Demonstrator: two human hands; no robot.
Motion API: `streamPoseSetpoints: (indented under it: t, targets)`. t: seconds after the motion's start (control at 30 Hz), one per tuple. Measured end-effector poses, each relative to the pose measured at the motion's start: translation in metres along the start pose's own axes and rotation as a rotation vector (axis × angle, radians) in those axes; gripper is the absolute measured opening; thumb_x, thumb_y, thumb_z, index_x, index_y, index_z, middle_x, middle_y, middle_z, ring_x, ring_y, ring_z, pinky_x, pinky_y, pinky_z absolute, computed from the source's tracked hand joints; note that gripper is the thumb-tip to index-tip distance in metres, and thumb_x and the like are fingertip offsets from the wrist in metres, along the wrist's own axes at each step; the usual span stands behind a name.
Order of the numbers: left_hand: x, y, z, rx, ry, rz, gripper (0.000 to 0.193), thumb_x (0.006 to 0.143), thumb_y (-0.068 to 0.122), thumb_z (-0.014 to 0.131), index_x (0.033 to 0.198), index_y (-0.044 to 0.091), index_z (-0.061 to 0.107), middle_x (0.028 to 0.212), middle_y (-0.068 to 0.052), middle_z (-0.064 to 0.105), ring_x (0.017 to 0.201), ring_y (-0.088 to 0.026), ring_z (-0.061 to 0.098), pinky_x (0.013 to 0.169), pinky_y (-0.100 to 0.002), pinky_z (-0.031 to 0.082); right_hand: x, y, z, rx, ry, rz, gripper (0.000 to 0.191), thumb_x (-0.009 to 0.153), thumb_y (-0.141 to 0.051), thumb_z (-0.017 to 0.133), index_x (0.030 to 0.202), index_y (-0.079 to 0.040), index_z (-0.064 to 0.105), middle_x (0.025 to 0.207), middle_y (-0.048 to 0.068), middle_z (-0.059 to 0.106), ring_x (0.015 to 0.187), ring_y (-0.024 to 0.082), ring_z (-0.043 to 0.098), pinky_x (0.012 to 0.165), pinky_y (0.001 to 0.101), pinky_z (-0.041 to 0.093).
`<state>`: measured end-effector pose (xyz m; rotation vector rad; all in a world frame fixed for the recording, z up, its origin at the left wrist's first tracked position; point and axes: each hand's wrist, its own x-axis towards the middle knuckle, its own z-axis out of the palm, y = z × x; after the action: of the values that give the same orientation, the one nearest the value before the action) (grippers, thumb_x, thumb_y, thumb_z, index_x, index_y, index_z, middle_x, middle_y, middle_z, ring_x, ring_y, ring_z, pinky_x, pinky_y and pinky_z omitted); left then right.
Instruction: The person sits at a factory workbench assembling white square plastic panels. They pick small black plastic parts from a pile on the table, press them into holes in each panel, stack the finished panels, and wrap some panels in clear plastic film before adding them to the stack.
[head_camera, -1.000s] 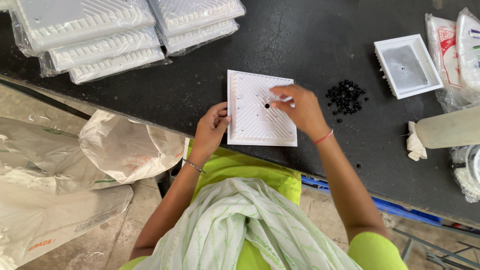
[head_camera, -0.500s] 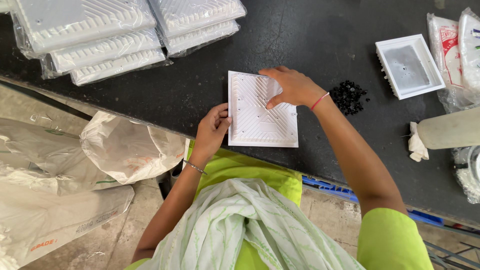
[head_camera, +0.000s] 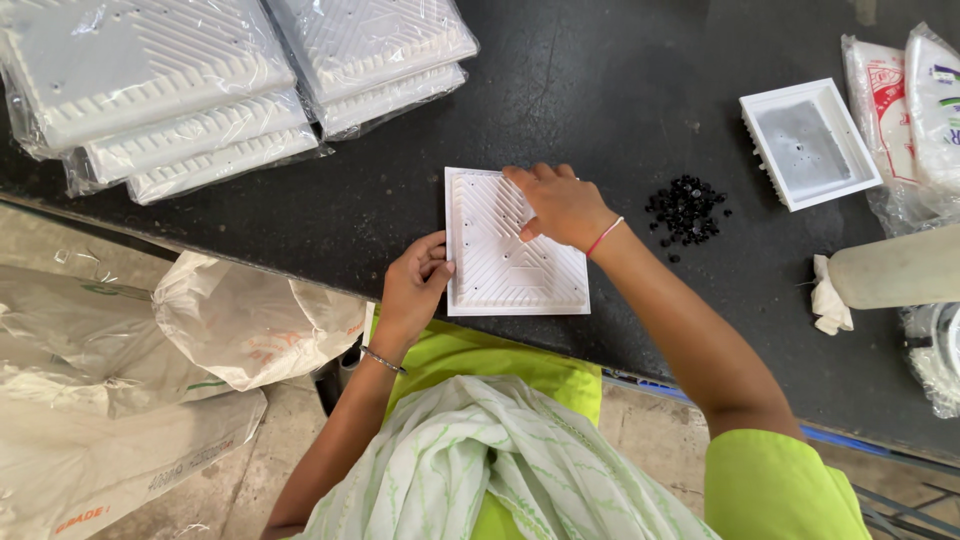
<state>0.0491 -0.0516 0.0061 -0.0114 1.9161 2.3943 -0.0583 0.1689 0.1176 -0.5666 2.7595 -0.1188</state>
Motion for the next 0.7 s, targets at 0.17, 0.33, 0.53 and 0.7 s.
streamPoseSetpoints:
  t: [0.17, 0.33, 0.53, 0.7]
  targets:
    - [0.002, 0.000, 0.000, 0.017, 0.000, -0.007, 0.041, 0.096, -0.006, 0.061, 0.136, -0.005, 0.057, 0.114, -0.009, 0.071, 0.100, -0.011, 0.067, 0.089, -0.026, 0.055, -0.009, 0.005, 0.011, -0.056, 0.244, -0.081, 0.102, 0.063, -0.037, 0.091, 0.150, -0.018, 0.042, 0.144, 0.013, 0.052, 0.130, 0.039, 0.051, 0.099, 0.0574, 0.046]
    - [0.001, 0.005, -0.001, -0.040, -0.015, -0.076, 0.039, 0.098, 0.001, 0.061, 0.137, -0.002, 0.058, 0.113, -0.008, 0.070, 0.098, -0.011, 0.067, 0.084, -0.029, 0.059, -0.048, 0.033, 0.030, 0.169, 0.667, -0.129, 0.092, 0.076, -0.044, 0.085, 0.149, -0.006, 0.044, 0.146, 0.020, 0.049, 0.128, 0.040, 0.055, 0.100, 0.0515, 0.049]
    - [0.006, 0.006, 0.002, -0.095, -0.014, -0.174, 0.037, 0.102, 0.013, 0.062, 0.135, -0.002, 0.062, 0.106, -0.006, 0.068, 0.094, -0.011, 0.066, 0.081, -0.029, 0.060, -0.099, 0.053, 0.083, 0.833, 0.701, 0.155, 0.046, 0.103, -0.032, 0.066, 0.139, -0.005, 0.059, 0.137, 0.013, 0.064, 0.117, 0.022, 0.065, 0.097, 0.0319, 0.054]
    - [0.015, 0.006, 0.012, -0.171, -0.020, -0.202, 0.034, 0.101, 0.016, 0.062, 0.129, -0.003, 0.064, 0.105, -0.004, 0.071, 0.091, -0.011, 0.069, 0.077, -0.030, 0.062, -0.125, 0.059, 0.109, 1.154, 0.659, 0.232, 0.043, 0.107, -0.029, 0.058, 0.139, -0.002, 0.059, 0.132, 0.011, 0.066, 0.113, 0.017, 0.063, 0.098, 0.0309, 0.052]
